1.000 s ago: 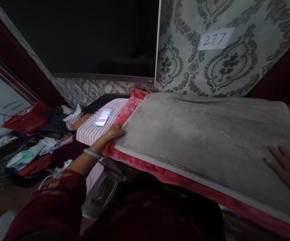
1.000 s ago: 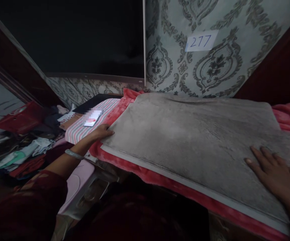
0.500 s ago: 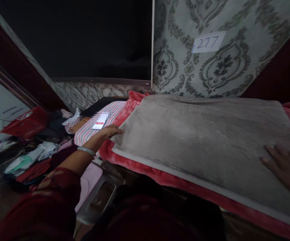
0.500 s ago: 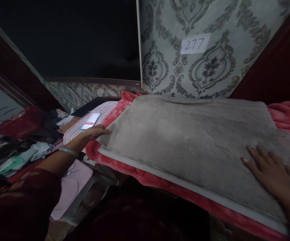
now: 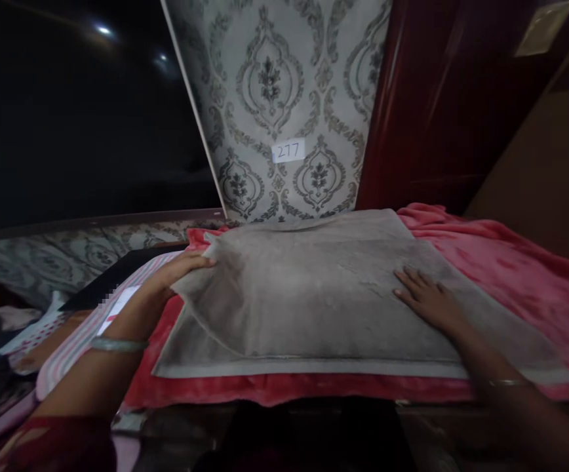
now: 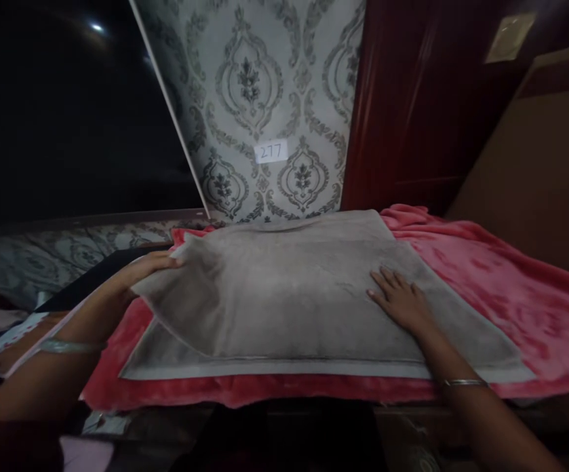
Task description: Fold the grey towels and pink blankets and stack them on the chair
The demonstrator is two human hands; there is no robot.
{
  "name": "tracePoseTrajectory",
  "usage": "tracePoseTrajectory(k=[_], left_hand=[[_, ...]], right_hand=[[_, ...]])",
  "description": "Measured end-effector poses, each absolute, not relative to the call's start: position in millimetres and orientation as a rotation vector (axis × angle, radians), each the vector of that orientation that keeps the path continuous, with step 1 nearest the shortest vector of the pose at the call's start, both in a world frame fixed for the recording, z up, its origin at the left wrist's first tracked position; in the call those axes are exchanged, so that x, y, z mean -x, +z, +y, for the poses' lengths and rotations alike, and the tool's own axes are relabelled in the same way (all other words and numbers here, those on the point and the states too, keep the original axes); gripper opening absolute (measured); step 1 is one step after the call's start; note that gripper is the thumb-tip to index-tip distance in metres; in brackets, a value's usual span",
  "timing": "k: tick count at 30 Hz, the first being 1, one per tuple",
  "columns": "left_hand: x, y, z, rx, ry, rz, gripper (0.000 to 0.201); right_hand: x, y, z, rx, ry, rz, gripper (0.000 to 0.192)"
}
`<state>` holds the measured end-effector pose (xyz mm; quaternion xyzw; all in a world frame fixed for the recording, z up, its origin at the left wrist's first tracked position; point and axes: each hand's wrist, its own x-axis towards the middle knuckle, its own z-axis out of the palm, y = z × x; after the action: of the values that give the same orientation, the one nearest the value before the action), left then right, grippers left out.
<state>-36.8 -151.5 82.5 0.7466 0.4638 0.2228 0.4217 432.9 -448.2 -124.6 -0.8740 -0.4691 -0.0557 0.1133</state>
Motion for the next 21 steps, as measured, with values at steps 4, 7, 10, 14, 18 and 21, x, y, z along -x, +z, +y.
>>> tracePoseTrajectory(k=[4, 7, 10, 14, 18, 21], left_hand=[[-75.4, 98.9, -189.6, -2.200, 0.359, 0.789, 0.026], [-155.9, 63.9, -238.2, -2.482, 0.154, 0.630, 0.018], [-204.3, 13.8, -282.6, -2.569, -0.021, 0.508, 0.019], [-219.3, -15.3, -288.5, -2.675, -0.075, 0.382, 0.037], [-220.0, -0.5, -230.0, -2.793, 0.044, 0.522, 0.033], [-228.6, 7.2, -177.5, -2.845, 0.119, 0.706, 0.035]], right_hand=[[-433.6, -122.5, -446.3, 2.590, -0.105, -1.353, 0.067], [-430.8, -116.0, -443.8, 2.592, -0.085, -1.338, 0.065], [-420.0, -107.9, -440.7, 2.551, -0.083, -1.300, 0.059], [-379.9, -95.4, -436.5, 2.334, -0.051, -1.375, 0.048], [-321.3, -78.6, -432.6, 2.280, 0.057, -1.352, 0.050], [-286.5, -67.3, -430.5, 2.380, 0.071, -1.318, 0.050]])
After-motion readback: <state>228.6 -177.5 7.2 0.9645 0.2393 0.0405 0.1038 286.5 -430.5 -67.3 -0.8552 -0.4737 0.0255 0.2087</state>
